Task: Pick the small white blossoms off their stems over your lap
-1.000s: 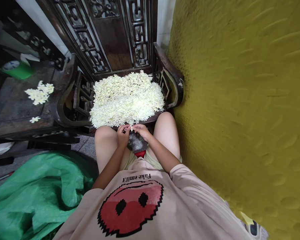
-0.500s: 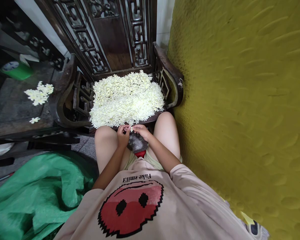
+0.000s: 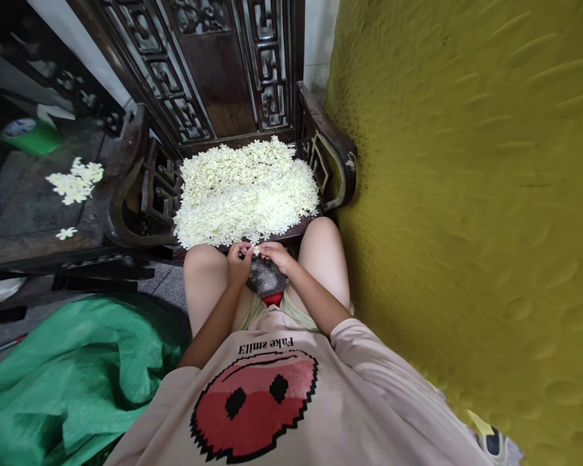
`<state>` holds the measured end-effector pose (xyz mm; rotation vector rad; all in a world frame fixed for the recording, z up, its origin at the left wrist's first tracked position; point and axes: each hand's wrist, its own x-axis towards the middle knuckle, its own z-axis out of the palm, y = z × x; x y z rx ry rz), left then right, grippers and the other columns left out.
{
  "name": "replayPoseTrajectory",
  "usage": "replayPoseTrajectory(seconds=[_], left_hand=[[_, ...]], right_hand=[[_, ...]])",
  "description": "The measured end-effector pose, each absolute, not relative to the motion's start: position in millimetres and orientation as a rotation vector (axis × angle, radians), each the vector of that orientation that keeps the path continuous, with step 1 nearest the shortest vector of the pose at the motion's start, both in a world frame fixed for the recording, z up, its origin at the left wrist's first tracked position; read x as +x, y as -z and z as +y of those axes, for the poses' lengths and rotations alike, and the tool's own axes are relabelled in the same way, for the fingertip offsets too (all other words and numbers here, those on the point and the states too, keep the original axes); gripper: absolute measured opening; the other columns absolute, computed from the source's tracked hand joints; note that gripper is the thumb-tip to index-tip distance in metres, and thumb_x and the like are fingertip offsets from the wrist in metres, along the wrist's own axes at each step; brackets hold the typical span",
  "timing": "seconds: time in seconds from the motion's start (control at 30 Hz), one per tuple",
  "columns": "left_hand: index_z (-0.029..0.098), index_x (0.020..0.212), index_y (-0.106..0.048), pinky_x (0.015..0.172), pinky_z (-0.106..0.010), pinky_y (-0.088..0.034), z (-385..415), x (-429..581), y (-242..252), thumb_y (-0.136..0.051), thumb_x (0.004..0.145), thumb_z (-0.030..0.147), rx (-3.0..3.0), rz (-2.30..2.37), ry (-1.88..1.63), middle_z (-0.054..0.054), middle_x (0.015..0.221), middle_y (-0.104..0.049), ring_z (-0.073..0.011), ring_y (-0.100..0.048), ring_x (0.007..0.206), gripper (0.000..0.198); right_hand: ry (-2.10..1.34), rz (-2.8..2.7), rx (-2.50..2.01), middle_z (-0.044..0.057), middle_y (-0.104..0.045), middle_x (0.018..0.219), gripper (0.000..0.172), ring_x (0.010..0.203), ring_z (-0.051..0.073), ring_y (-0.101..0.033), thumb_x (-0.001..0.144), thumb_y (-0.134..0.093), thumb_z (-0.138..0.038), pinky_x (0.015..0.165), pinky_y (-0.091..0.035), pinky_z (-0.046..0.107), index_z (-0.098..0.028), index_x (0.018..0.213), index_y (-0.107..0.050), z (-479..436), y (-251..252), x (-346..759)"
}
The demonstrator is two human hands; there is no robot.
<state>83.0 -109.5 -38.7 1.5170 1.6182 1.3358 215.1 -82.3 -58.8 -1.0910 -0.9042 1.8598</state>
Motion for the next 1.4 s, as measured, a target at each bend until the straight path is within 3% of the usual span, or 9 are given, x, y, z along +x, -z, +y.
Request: replayPoseTrajectory(seconds=[0.43,0.63,0.93,1.03,1.2,1.4], left_hand=[[0.021,0.076,-0.043,0.074,-0.031,-0.039,-108,82,46,-0.043,0.08,0.019,1.707,1.647,-1.133,-0.002,0.077,-0.048,-0.0165,-0.047,0.074,0.004],[0.021,0.075,-0.041,0.071,-0.031,-0.039,-107,83,51,-0.041,0.081,0.019,1.626,1.639,-1.126,-0.002,0.076,-0.047,-0.0166,-0.047,0.073,0.006],[0.021,0.075,-0.039,0.07,-0.031,-0.038,-110,85,49,-0.04,0.082,0.02,1.588,1.7,-1.141,-0.002,0.075,-0.046,-0.0168,-0.046,0.072,0.007],[0.021,0.075,-0.039,0.071,-0.031,-0.038,-111,85,50,-0.04,0.081,0.02,1.631,1.687,-1.126,-0.002,0.076,-0.046,-0.0171,-0.046,0.073,0.007],[0.021,0.076,-0.039,0.071,-0.031,-0.038,-111,83,50,-0.04,0.08,0.021,1.672,1.678,-1.117,-0.002,0.075,-0.046,-0.0172,-0.046,0.072,0.005],[0.022,0.075,-0.038,0.07,-0.031,-0.039,-111,86,52,-0.04,0.08,0.019,1.638,1.712,-1.114,-0.002,0.075,-0.046,-0.0175,-0.046,0.073,0.006]], right_hand=[[-1.896,-0.884,-1.11,-0.002,-0.059,0.065,0.026,0.057,0.007,-0.045,0.058,-0.075,-0.036,0.057,-0.031,0.02,-0.016,0.073,-0.068,-83,57,215],[-2.022,-0.889,-0.952,0.0,-0.065,0.082,0.04,0.064,0.009,-0.05,0.067,-0.071,-0.033,0.058,-0.036,0.02,-0.024,0.105,-0.065,-81,51,217],[-1.966,-1.007,-1.02,0.001,-0.063,0.075,0.029,0.062,0.009,-0.05,0.064,-0.074,-0.036,0.061,-0.038,0.021,-0.018,0.086,-0.068,-77,58,218],[-1.971,-1.053,-1.001,0.001,-0.063,0.076,0.032,0.064,0.009,-0.051,0.064,-0.074,-0.037,0.062,-0.039,0.022,-0.018,0.088,-0.066,-77,56,219],[-1.97,-1.137,-0.927,0.002,-0.065,0.085,0.047,0.072,0.011,-0.054,0.064,-0.073,-0.034,0.064,-0.04,0.022,-0.02,0.108,-0.062,-79,47,220],[-1.9,-1.094,-0.956,0.0,-0.063,0.079,0.033,0.071,0.011,-0.053,0.063,-0.074,-0.034,0.063,-0.039,0.021,-0.019,0.091,-0.065,-82,42,217]])
